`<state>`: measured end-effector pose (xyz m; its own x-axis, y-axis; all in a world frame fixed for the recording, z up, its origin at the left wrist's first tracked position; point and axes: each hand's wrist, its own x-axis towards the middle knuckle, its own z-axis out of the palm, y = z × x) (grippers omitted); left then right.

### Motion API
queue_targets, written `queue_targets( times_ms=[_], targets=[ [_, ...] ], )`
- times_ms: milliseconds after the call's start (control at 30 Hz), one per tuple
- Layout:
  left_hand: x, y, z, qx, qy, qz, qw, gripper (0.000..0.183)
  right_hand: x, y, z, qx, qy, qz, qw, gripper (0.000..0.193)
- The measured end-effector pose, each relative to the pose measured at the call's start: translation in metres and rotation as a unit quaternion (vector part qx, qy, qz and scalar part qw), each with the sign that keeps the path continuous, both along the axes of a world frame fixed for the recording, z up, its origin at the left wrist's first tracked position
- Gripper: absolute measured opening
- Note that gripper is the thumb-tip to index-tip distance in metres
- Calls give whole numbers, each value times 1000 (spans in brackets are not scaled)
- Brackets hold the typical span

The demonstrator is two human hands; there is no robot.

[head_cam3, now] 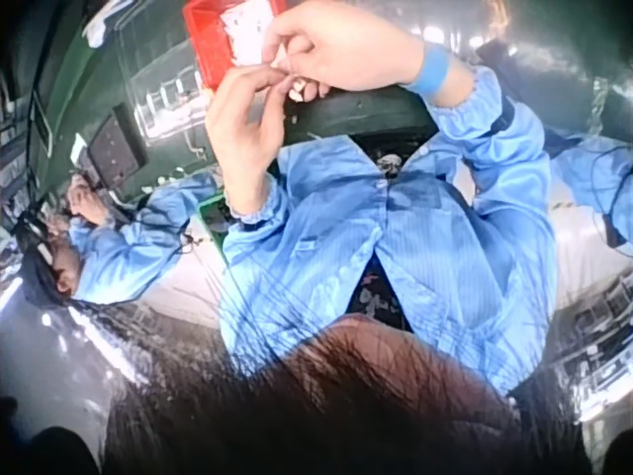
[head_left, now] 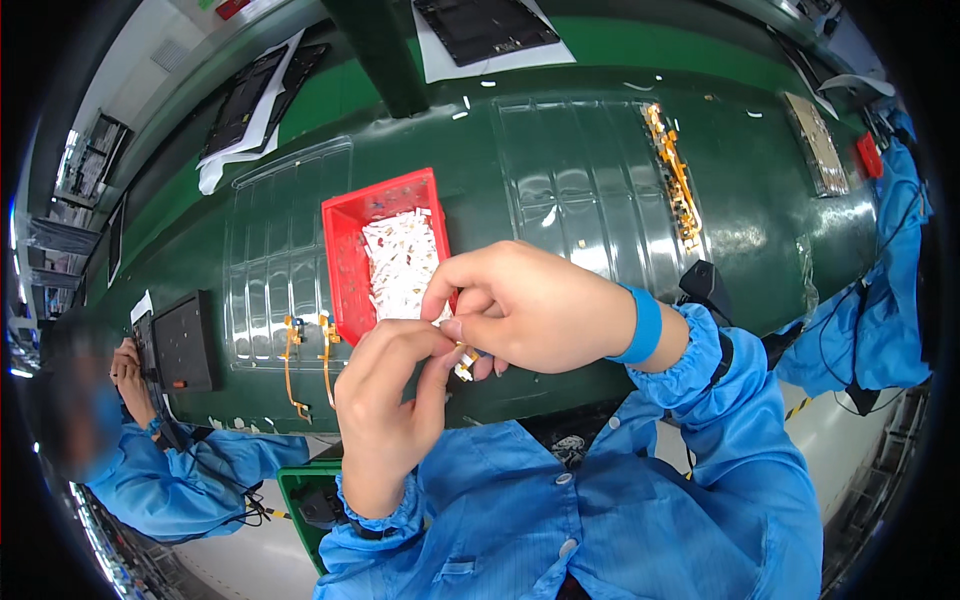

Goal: Assembling small plastic and electronic components at a factory workstation.

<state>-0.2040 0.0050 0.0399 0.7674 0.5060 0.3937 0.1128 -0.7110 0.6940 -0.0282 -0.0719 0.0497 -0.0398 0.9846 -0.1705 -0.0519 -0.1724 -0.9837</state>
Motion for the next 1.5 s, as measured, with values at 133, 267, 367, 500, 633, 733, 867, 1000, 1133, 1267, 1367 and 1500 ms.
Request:
queue_targets(
  times_ms=[133, 267, 367, 500, 633, 733, 867, 1000, 1133, 1267, 1367, 1500],
  targets=[
    [2, 1, -1, 34, 25, 1, 999, 17, 3, 0, 1, -30, -2, 24, 999, 17],
    [7, -1, -5, 87, 14, 22, 996, 17, 3, 0, -5, 10, 26, -37, 999, 18],
    [10, -1, -7, 190, -43, 19, 981, 15, 5, 0, -8, 17, 19, -66, 997, 17],
    [-5, 5, -21, 101, -146, 77, 981, 7, 11, 1, -6, -3, 60, -102, 993, 16],
    [4, 26, -20, 165, 30, 167, 971, 18, 17, 1, -7, 26, 59, -177, 982, 16],
    [16, 24, -19, 222, 58, 153, 961, 24, 22, 0, -7, 21, 71, -185, 980, 16],
    [22, 11, -10, 261, -31, 126, 957, 28, 18, -1, -6, 37, 73, -197, 977, 18],
    [30, 6, -10, 204, -104, 34, 973, 30, 17, 0, -7, 41, 73, -188, 979, 18],
    [31, 5, -10, 205, -78, 34, 975, 29, 16, -1, -9, 46, 63, -174, 982, 18],
    [33, 4, -9, 208, -50, 22, 977, 27, 18, -3, -10, 50, 25, -154, 987, 16],
    [32, 1, -5, 197, -53, 21, 979, 26, 17, -3, -4, 29, 73, -183, 980, 15],
    [31, 2, -5, 201, -64, 11, 977, 26, 17, -4, -2, 24, 76, -161, 984, 15]
  ],
)
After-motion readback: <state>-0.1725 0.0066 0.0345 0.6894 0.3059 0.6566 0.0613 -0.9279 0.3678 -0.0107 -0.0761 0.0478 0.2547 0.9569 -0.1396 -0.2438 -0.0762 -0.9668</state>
